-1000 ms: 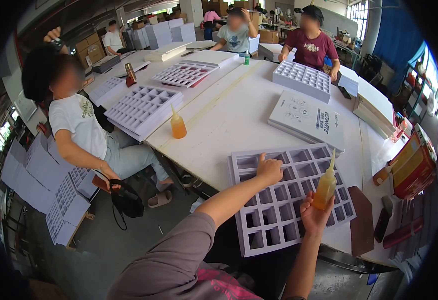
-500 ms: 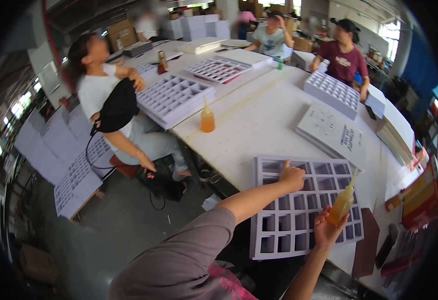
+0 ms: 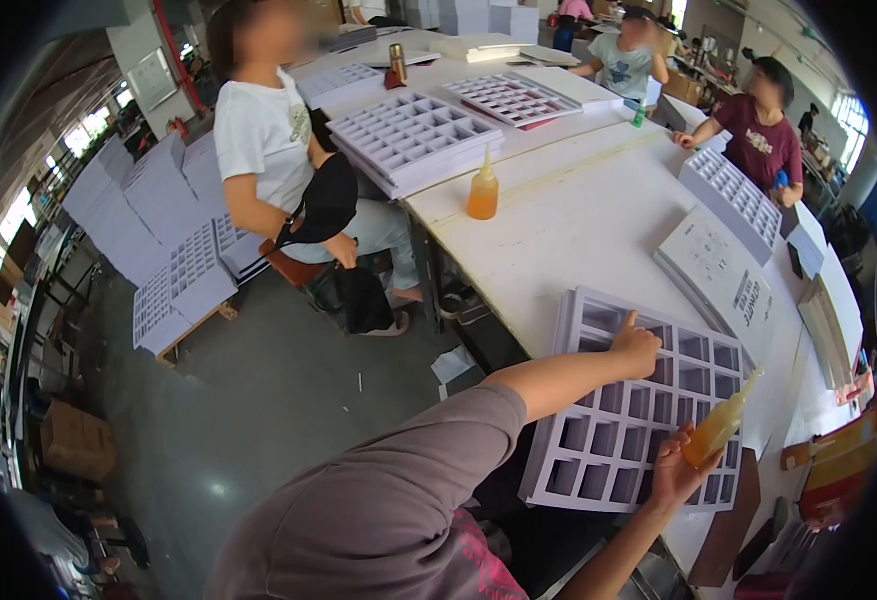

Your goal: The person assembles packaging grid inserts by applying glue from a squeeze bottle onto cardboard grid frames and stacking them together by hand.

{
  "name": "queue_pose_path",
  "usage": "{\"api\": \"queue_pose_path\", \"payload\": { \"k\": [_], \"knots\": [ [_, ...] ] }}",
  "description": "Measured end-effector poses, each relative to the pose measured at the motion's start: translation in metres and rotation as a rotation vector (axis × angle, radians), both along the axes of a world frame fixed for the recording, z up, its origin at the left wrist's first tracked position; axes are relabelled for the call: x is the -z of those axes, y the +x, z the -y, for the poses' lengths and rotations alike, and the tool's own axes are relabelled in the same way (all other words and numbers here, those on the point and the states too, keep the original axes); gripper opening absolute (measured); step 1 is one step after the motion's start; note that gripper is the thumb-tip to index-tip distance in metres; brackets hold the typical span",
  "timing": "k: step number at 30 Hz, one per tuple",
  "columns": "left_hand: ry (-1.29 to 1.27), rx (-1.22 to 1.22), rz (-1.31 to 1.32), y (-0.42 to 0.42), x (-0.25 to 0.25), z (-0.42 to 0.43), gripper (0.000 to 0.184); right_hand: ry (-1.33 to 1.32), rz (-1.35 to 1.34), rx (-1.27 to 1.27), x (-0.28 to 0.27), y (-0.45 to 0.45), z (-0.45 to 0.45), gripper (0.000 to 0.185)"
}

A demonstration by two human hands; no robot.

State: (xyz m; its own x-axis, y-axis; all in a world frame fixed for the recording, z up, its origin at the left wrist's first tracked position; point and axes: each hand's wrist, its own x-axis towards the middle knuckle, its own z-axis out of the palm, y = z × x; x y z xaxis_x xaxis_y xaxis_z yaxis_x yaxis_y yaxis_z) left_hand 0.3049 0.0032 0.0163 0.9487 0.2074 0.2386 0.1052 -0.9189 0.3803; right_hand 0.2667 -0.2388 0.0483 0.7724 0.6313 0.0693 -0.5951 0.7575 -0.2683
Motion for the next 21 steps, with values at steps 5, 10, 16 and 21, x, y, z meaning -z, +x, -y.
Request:
{"api": "queue_pose_path", "payload": {
  "k": [5, 10, 16, 21],
  "knots": [
    [-0.026, 0.015, 0.038, -0.005, -0.006, 0.0, 0.015, -0.035, 0.012, -0.003, -0.003, -0.001, 0.0, 0.063],
    [-0.014, 0.006, 0.009, -0.009, -0.012, 0.0, 0.017, -0.037, 0.003, 0.016, -0.005, -0.003, -0.002, 0.063],
    [-0.033, 0.018, 0.094, -0.008, -0.009, 0.002, 0.016, -0.043, -0.01, 0.026, -0.006, -0.002, 0.0, 0.061],
    [-0.056, 0.02, 0.09, -0.008, -0.011, 0.001, 0.019, -0.058, -0.071, 0.048, -0.006, -0.002, -0.001, 0.06]
  ]
}}
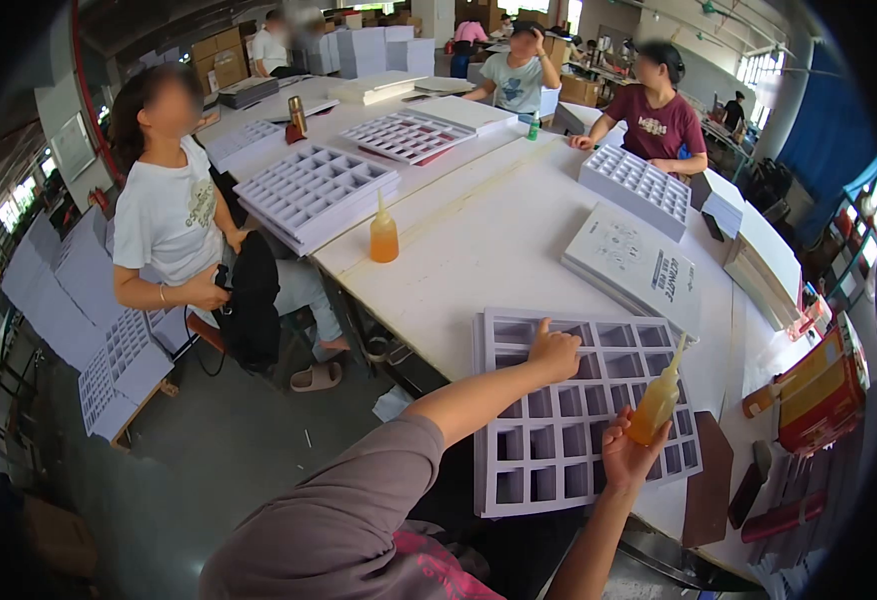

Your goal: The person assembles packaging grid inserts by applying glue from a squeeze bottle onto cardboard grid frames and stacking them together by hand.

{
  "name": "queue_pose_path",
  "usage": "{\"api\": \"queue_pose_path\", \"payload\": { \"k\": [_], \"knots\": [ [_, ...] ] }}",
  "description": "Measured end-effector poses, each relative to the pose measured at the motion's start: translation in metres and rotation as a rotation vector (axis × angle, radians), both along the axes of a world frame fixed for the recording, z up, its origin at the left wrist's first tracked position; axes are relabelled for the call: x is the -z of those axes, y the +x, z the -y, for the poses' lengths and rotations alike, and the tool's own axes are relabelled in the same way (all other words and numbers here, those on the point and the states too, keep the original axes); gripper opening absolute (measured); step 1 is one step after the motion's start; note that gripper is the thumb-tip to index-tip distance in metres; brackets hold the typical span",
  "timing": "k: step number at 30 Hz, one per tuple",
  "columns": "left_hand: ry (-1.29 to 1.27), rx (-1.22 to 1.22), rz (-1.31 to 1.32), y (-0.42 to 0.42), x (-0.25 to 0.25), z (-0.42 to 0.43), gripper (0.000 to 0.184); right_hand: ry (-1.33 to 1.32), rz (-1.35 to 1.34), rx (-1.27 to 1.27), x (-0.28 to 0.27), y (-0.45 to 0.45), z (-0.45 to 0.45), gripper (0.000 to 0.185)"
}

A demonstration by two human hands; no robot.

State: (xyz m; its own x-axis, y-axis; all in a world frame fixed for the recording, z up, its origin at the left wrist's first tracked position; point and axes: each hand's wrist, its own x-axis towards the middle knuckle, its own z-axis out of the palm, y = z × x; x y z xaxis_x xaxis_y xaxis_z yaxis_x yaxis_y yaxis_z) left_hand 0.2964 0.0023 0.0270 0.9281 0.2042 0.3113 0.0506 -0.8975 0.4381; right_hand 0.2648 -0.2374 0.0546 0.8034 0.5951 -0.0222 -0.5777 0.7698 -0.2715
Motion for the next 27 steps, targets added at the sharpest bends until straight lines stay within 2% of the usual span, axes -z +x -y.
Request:
{"api": "queue_pose_path", "payload": {
  "k": [4, 7, 8, 10, 13, 16, 17, 18, 21, 23, 24, 26, 27],
  "knots": [
    [-0.185, 0.034, 0.073, -0.011, -0.017, 0.0, 0.034, -0.048, 0.023, 0.022, -0.005, -0.001, -0.004, 0.059],
    [-0.31, 0.145, 0.182, 0.002, -0.013, -0.011, 0.041, -0.067, 0.109, 0.008, -0.009, -0.006, -0.006, 0.062],
    [-0.218, 0.35, 0.155, -0.009, -0.024, -0.009, 0.051, -0.057, 0.136, -0.02, -0.01, -0.009, -0.006, 0.063],
    [-0.209, 0.614, 0.25, -0.036, -0.038, 0.016, 0.069, -0.064, 0.204, -0.075, -0.005, -0.008, -0.005, 0.066],
    [-0.467, 0.739, 0.192, -0.064, -0.05, 0.06, 0.08, -0.336, 0.207, 0.022, -0.004, -0.007, -0.015, 0.066],
    [-1.095, 0.621, 0.058, -0.075, -0.062, 0.081, 0.076, -0.445, 0.282, 0.034, -0.017, -0.02, -0.023, 0.056],
    [-1.068, 0.59, 0.101, -0.074, -0.059, 0.082, 0.073, -0.497, 0.283, 0.06, -0.015, -0.02, -0.022, 0.053],
    [-1.04, 0.559, 0.145, -0.072, -0.054, 0.08, 0.071, -0.803, 0.397, 0.161, -0.008, -0.014, -0.01, 0.043],
    [-1.003, 0.468, 0.242, -0.066, -0.034, 0.077, 0.063, -1.061, 0.724, 0.765, -0.04, -0.03, 0.015, 0.037],
    [-0.892, 0.408, 0.284, -0.062, -0.027, 0.078, 0.062, -1.024, 0.665, 0.741, -0.065, -0.038, 0.053, 0.037],
    [-0.863, 0.41, 0.23, -0.064, -0.031, 0.081, 0.066, -1.073, 0.651, 0.795, -0.06, -0.03, 0.073, 0.037],
    [-0.625, 0.379, 0.288, -0.058, -0.02, 0.085, 0.067, -1.17, 0.561, 0.924, -0.04, -0.012, 0.128, 0.038],
    [-0.64, 0.391, 0.276, -0.06, -0.024, 0.086, 0.06, -1.226, 0.481, 1.004, -0.019, 0.001, 0.162, 0.038]
  ]
}}
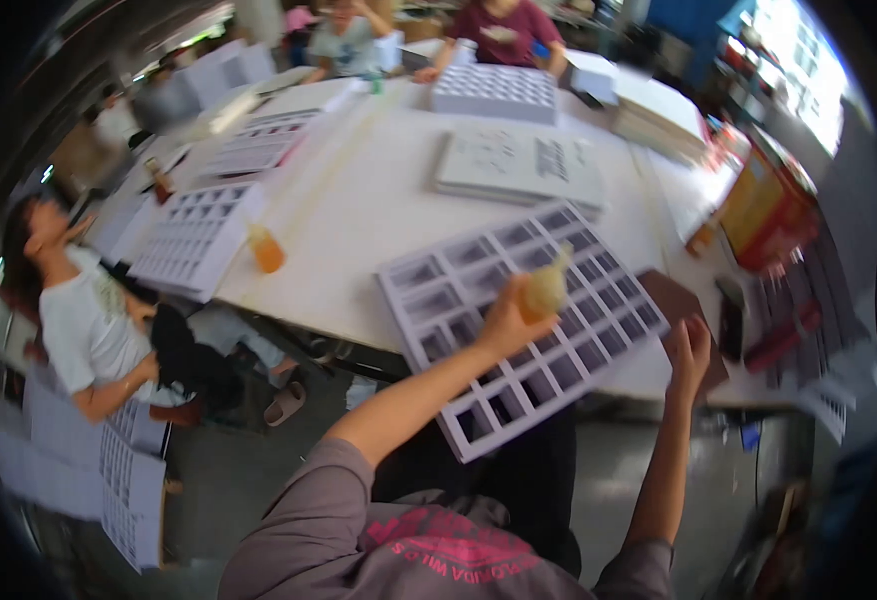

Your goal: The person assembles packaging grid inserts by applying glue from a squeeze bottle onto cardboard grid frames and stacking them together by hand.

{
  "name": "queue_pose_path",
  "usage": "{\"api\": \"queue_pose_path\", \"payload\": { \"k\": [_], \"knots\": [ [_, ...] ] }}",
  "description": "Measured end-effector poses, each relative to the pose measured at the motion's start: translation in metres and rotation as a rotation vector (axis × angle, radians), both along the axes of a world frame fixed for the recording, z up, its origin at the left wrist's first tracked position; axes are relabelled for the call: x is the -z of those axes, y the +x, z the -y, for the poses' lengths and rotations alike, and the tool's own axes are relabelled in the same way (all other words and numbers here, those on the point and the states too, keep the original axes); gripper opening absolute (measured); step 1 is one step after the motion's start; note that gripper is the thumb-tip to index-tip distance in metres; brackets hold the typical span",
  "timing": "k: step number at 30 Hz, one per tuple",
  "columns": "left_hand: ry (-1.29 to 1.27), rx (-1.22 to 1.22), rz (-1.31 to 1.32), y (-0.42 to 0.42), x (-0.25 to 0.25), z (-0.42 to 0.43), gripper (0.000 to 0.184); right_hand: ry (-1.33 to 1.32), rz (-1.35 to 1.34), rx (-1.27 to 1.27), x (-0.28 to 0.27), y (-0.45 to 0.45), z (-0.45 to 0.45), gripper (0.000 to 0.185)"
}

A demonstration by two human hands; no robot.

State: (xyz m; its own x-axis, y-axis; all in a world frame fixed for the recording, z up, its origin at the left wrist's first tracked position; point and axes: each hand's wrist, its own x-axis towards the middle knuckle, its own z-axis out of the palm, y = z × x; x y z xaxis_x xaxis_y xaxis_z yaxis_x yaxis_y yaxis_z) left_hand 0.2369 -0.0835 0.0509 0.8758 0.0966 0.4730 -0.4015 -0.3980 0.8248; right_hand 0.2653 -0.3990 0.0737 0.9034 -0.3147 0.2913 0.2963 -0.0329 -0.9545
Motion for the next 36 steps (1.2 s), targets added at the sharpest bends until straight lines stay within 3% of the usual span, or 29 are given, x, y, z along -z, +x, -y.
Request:
{"api": "queue_pose_path", "payload": {
  "k": [3, 4, 6, 9, 14, 15, 16, 20, 24, 26, 29, 31, 36],
  "knots": [
    [-0.161, 0.075, -0.145, 0.001, 0.002, 0.001, 0.059, -0.436, -0.095, 0.534, 0.053, 0.015, 0.094, 0.046],
    [-0.056, 0.017, -0.091, 0.002, 0.002, 0.002, 0.058, -0.604, -0.065, 0.648, 0.071, 0.016, 0.122, 0.056],
    [-0.168, 0.077, -0.101, 0.002, 0.001, 0.005, 0.059, -0.864, -0.297, 0.816, 0.084, 0.007, 0.143, 0.064],
    [-0.092, 0.044, -0.086, -0.004, -0.01, 0.007, 0.059, -0.99, -0.413, 0.871, 0.105, -0.003, 0.148, 0.068],
    [-0.162, 0.043, -0.177, 0.004, 0.009, 0.004, 0.059, -1.256, -0.387, 0.77, 0.106, -0.003, 0.161, 0.078],
    [-0.122, 0.024, -0.166, -0.001, -0.001, 0.005, 0.065, -1.226, -0.422, 0.702, 0.107, 0.004, 0.168, 0.078],
    [-0.079, 0.01, -0.111, 0.01, 0.019, 0.001, 0.072, -1.164, -0.5, 0.655, 0.106, 0.01, 0.171, 0.075],
    [-0.025, 0.009, 0.003, -0.003, -0.005, -0.001, 0.077, -0.815, -0.59, 0.451, 0.071, 0.008, 0.146, 0.048],
    [-0.251, 0.167, -0.13, -0.007, -0.017, -0.006, 0.068, -0.178, -0.343, 0.252, 0.087, 0.028, 0.153, 0.041],
    [-0.274, 0.186, -0.126, -0.006, -0.017, -0.009, 0.065, 0.302, -0.155, 0.149, 0.035, 0.001, 0.097, 0.036],
    [-0.284, 0.24, -0.139, -0.023, -0.033, -0.003, 0.063, 0.288, -0.06, 0.047, -0.022, -0.022, 0.052, 0.029],
    [-0.343, 0.406, -0.2, -0.044, -0.06, 0.008, 0.065, 0.247, -0.023, -0.057, -0.047, -0.035, 0.031, 0.025],
    [-0.302, 0.589, -0.334, -0.075, -0.082, 0.037, 0.067, 0.399, -0.019, -0.283, -0.094, -0.066, -0.042, 0.03]
  ]
}}
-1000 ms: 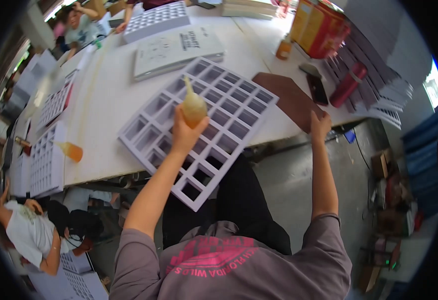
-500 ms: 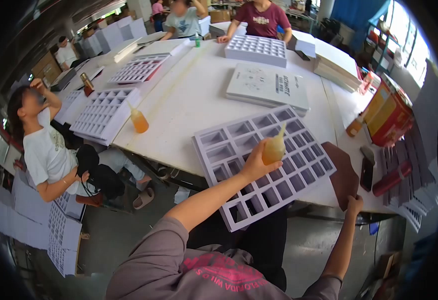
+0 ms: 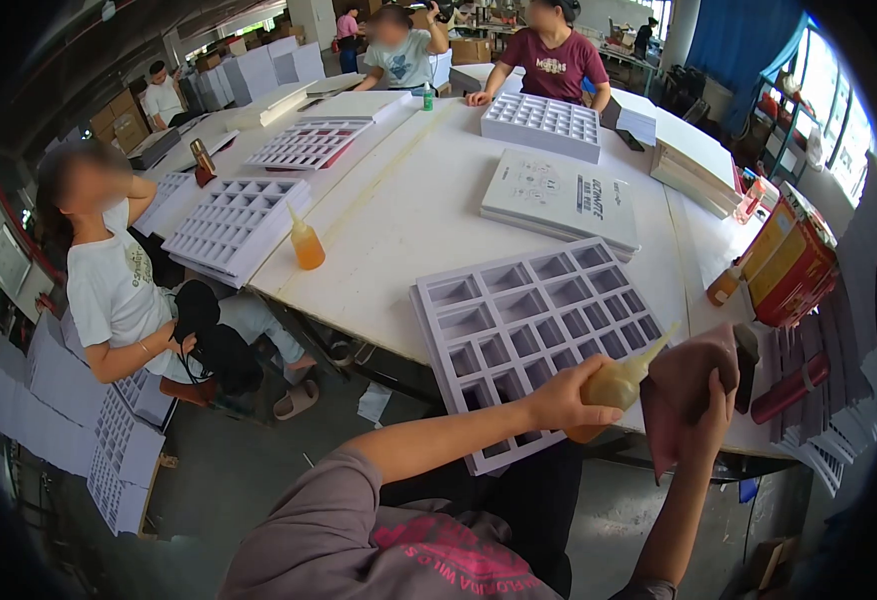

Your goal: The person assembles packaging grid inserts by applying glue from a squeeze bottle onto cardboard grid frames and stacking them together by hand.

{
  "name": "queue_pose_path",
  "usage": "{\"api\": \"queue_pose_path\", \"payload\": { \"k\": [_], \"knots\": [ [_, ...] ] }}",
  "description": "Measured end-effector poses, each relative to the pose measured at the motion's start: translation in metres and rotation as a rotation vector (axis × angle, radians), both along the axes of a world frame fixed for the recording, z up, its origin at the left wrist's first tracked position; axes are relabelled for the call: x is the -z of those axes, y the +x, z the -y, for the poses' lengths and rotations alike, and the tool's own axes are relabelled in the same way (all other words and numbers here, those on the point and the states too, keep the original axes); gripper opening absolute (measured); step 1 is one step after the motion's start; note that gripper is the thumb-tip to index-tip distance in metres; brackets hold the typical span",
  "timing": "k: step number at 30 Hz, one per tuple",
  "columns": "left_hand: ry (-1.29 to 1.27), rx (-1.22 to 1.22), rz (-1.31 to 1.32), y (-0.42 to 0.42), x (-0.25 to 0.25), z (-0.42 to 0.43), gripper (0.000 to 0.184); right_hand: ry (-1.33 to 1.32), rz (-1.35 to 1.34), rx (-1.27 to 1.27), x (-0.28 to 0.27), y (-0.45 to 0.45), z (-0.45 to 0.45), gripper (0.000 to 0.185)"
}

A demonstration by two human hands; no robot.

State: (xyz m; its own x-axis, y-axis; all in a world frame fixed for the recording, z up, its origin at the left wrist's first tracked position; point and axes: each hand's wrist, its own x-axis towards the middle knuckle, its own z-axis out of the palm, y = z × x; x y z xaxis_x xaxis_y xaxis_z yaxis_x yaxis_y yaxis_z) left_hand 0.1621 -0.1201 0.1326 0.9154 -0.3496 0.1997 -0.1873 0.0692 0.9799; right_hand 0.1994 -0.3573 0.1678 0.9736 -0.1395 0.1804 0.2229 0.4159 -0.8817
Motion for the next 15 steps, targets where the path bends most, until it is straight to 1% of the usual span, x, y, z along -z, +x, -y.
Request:
{"api": "queue_pose_path", "payload": {
  "k": [2, 3, 4, 6, 8, 10, 13, 15],
  "knots": [
    [0.023, 0.071, -0.045, -0.01, -0.009, 0.002, 0.07, 0.135, -0.041, -0.083, -0.006, -0.005, -0.016, 0.039],
    [0.064, 0.055, -0.052, -0.013, -0.013, 0.001, 0.074, 0.174, -0.039, -0.154, -0.006, -0.004, -0.021, 0.041],
    [0.078, 0.03, -0.073, -0.015, -0.011, 0.001, 0.073, 0.211, -0.043, -0.208, -0.004, -0.003, -0.022, 0.043],
    [0.046, 0.042, -0.152, -0.017, -0.004, 0.001, 0.066, 0.344, -0.161, -0.272, 0.002, 0.001, -0.025, 0.047],
    [0.065, 0.069, -0.127, -0.017, -0.004, -0.002, 0.058, 0.415, -0.216, -0.302, 0.001, 0.0, -0.029, 0.048],
    [0.118, 0.051, -0.134, -0.02, -0.007, -0.006, 0.064, 0.639, -0.147, -0.541, 0.002, -0.003, -0.031, 0.049],
    [0.139, 0.026, -0.13, -0.023, -0.004, -0.005, 0.067, 0.771, -0.142, -0.567, -0.006, -0.013, -0.041, 0.048],
    [0.102, 0.025, -0.148, -0.024, 0.0, -0.005, 0.067, 0.646, -0.029, -0.647, 0.001, -0.015, -0.039, 0.047]
  ]
}}
